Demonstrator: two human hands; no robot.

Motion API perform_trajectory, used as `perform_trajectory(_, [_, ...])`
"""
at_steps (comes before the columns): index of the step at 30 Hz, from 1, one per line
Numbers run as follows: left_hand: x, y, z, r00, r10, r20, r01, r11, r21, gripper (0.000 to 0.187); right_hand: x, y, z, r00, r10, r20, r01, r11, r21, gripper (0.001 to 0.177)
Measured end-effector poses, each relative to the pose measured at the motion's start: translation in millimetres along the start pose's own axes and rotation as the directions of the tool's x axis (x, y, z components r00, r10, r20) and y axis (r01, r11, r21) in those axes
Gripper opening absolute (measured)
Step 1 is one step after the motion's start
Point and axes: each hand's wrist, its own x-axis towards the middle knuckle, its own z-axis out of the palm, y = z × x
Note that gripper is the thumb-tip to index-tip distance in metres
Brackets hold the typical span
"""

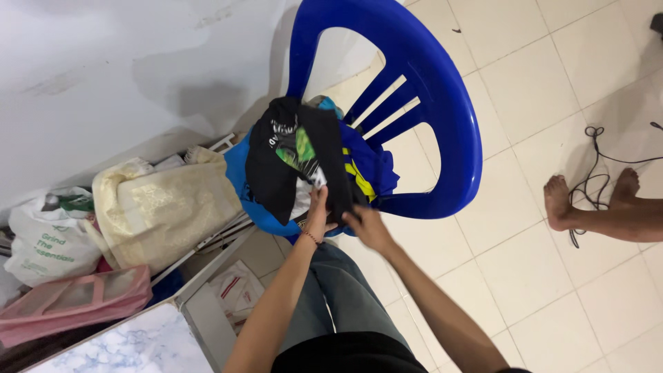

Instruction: The person folds black t-shirts by hand on a table and places them into an open suitcase.

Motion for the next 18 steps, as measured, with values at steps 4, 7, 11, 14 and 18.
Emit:
perform_trajectory(4, [24.2, -1.3, -12.2, 0.933, 0.354, -0.067, -0.357, 0.933, -0.038, 0.094, -59.3, -44.1, 21.8, 0.994, 0.005, 0.107, -0.008, 0.999, 0.032, 0.028])
perform_trajectory(7, [37.5, -9.5, -28.8, 0.871, 0.479, -0.111, -0.459, 0.872, 0.167, 0.076, -91.9, -60.0, 20.6, 0.963, 0.185, 0.195, -0.191, 0.982, 0.011, 0.035])
perform_trajectory(11, [57.7, -44.9, -40.3, 0.881, 0.446, -0.155, -0.398, 0.878, 0.265, 0.044, -99.1, -6.0, 35.1, 0.994, 0.019, 0.112, -0.056, 0.938, 0.343, 0.035])
perform_trajectory(14, [64.2, -60.0, -47.0, 0.842, 0.533, -0.087, -0.465, 0.797, 0.385, 0.032, -73.4, 57.5, 53.5, 0.98, 0.174, 0.097, -0.197, 0.788, 0.583, 0.045])
perform_trajectory(18, [20.3, -59.9, -49.9, 0.803, 0.594, -0.049, -0.458, 0.669, 0.585, 0.027, -31.8, 79.4, 49.4, 0.956, 0.277, 0.098, -0.279, 0.746, 0.605, 0.073])
